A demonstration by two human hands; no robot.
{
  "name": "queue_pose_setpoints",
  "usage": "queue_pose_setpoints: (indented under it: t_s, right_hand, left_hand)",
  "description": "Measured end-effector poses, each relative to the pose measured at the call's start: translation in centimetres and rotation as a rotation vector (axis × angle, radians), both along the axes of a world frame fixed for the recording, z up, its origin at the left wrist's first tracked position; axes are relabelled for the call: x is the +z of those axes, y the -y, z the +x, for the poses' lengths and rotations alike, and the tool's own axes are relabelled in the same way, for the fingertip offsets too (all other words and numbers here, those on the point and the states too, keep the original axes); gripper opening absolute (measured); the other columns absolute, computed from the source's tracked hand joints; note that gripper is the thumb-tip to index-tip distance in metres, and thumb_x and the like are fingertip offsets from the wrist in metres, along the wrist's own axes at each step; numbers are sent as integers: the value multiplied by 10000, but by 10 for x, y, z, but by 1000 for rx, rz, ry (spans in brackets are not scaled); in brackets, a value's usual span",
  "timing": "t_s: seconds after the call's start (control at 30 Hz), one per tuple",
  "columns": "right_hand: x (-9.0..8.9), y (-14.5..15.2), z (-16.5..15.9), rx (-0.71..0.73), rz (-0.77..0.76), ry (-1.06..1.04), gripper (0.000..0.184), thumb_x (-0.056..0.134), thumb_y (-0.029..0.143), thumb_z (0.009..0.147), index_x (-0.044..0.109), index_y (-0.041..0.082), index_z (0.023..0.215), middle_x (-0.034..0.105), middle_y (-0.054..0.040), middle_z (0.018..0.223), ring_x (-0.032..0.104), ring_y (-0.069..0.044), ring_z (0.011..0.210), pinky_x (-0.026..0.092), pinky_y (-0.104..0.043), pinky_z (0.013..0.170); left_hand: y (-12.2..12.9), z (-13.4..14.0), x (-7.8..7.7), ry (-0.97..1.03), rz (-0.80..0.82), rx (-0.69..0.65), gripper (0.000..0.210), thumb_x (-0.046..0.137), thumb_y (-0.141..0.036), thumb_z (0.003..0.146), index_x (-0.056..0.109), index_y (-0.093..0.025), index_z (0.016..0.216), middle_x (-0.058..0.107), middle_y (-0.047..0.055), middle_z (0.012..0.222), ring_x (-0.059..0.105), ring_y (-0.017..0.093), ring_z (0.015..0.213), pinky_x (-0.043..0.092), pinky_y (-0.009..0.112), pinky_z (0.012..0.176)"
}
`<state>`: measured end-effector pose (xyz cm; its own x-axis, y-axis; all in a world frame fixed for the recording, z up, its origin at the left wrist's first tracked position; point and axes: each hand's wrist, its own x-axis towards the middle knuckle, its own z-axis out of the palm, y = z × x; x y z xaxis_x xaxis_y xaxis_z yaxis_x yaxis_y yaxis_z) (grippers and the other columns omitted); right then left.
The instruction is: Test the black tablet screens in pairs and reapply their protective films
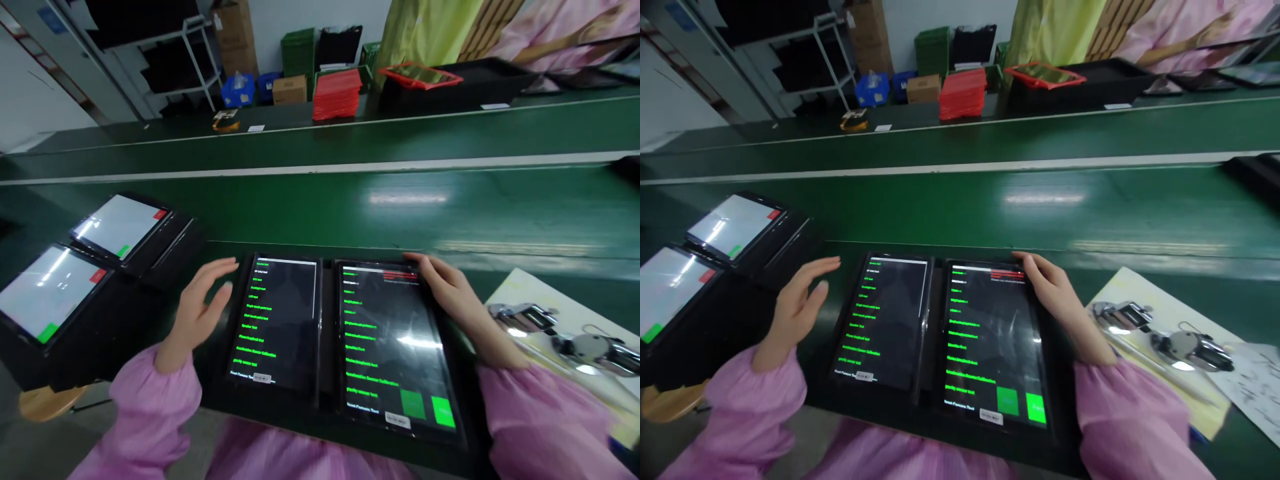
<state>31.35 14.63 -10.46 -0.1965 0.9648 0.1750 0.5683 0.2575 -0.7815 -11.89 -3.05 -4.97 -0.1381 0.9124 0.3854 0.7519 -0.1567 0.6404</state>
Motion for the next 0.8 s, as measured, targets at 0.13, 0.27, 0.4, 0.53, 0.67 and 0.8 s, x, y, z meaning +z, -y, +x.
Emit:
queue_pose_setpoints:
  t_s: [0.13,0.27,0.4,0.53,0.67,0.8]
  right_hand:
    - [-6,-15,-17,25,-72,-58,861,311,909,943,798,201,998,803,-119,1019,744,-311,1031,574,-443,972]
    - [-11,-11,-15,-15,-100,-81,918,246,898,968,826,186,985,804,-99,956,745,-284,935,556,-399,906]
    - [-14,-11,-11,-52,-118,-96,885,279,888,974,837,202,962,799,-86,926,731,-276,914,528,-385,893]
    - [-14,-12,-11,-66,-141,-100,880,303,905,956,836,204,952,799,-92,948,729,-281,915,523,-391,897]
    - [-11,-11,-12,-70,-169,-105,903,329,945,909,823,189,924,799,-114,956,736,-303,937,530,-410,919]
    - [-9,-12,-12,-97,-205,-91,917,378,981,854,825,183,923,804,-131,986,738,-331,974,532,-433,955]
  left_hand:
    - [-79,4,-27,245,-136,60,546,551,-668,981,769,-195,1141,772,105,1247,703,294,1191,547,436,1089]
    - [-98,2,-59,379,-199,77,587,507,-686,986,790,-184,1098,792,109,1208,736,299,1131,578,434,1035]
    - [-93,-3,-65,410,-207,83,534,543,-681,968,814,-223,1006,796,72,1218,701,306,1232,510,447,1154]
    - [-97,-2,-62,395,-201,108,479,604,-658,936,819,-231,962,810,65,1164,710,312,1203,504,469,1160]
    - [-101,0,-63,389,-192,100,462,635,-648,915,812,-221,920,821,78,1097,729,306,1149,529,461,1117]
    - [-102,1,-64,387,-185,83,450,642,-626,916,809,-209,938,825,90,1071,745,298,1110,569,440,1048]
